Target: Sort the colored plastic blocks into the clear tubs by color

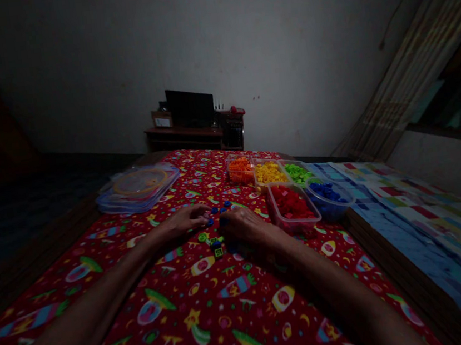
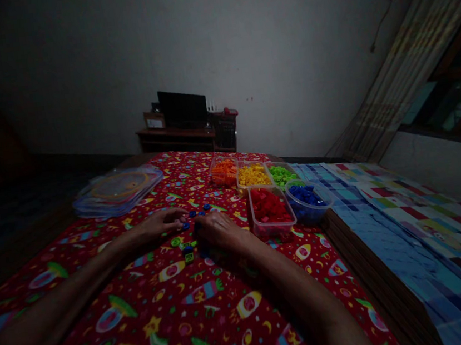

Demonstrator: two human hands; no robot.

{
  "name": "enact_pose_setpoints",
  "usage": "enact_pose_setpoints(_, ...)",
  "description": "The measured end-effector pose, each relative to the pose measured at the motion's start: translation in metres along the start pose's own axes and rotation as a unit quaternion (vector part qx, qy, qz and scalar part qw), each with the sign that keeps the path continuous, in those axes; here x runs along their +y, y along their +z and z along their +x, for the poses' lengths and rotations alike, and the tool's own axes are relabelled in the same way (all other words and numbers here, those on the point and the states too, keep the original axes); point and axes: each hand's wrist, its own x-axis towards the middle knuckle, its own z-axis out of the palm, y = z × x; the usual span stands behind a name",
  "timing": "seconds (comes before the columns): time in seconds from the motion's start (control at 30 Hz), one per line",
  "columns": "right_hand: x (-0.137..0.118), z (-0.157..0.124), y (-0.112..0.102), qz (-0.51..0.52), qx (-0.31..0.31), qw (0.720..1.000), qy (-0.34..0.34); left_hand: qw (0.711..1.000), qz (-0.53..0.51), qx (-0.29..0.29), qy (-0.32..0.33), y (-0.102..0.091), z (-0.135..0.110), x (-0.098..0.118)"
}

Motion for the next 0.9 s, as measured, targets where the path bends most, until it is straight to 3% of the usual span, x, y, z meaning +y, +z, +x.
enact_pose_setpoints(0.13, 0.018, 0.014, -0.003, -0.045, 0.091, 0.994, 0.051, 0.996, -0.058, 0.062, -0.017, 0.0, -0.006, -0.003)
enact_pose_setpoints(0.2, 0.025, 0.027, -0.004, -0.058, 0.068, 0.994, 0.056, 0.992, -0.088, 0.087, -0.021, 0.002, -0.006, -0.006)
enact_pose_setpoints(0.3, 0.03, 0.046, 0.0, -0.052, -0.044, 0.997, 0.028, 0.988, -0.124, 0.089, -0.014, 0.004, -0.004, -0.011)
enact_pose_setpoints(0.37, 0.029, 0.052, 0.004, -0.055, -0.08, 0.995, 0.018, 0.989, -0.124, 0.081, -0.012, 0.004, -0.002, -0.013)
enact_pose_setpoints(0.57, 0.019, 0.046, 0.013, -0.038, -0.014, 0.998, 0.049, 0.989, -0.126, 0.072, -0.001, 0.002, 0.0, -0.017)
enact_pose_setpoints(0.7, 0.016, 0.037, -0.004, -0.001, 0.014, 0.997, 0.071, 0.988, -0.133, 0.079, 0.004, 0.003, 0.0, -0.017)
enact_pose_setpoints(0.9, 0.039, 0.004, -0.056, 0.005, 0.09, 0.987, 0.132, 0.983, -0.154, 0.103, 0.007, 0.005, -0.001, -0.015)
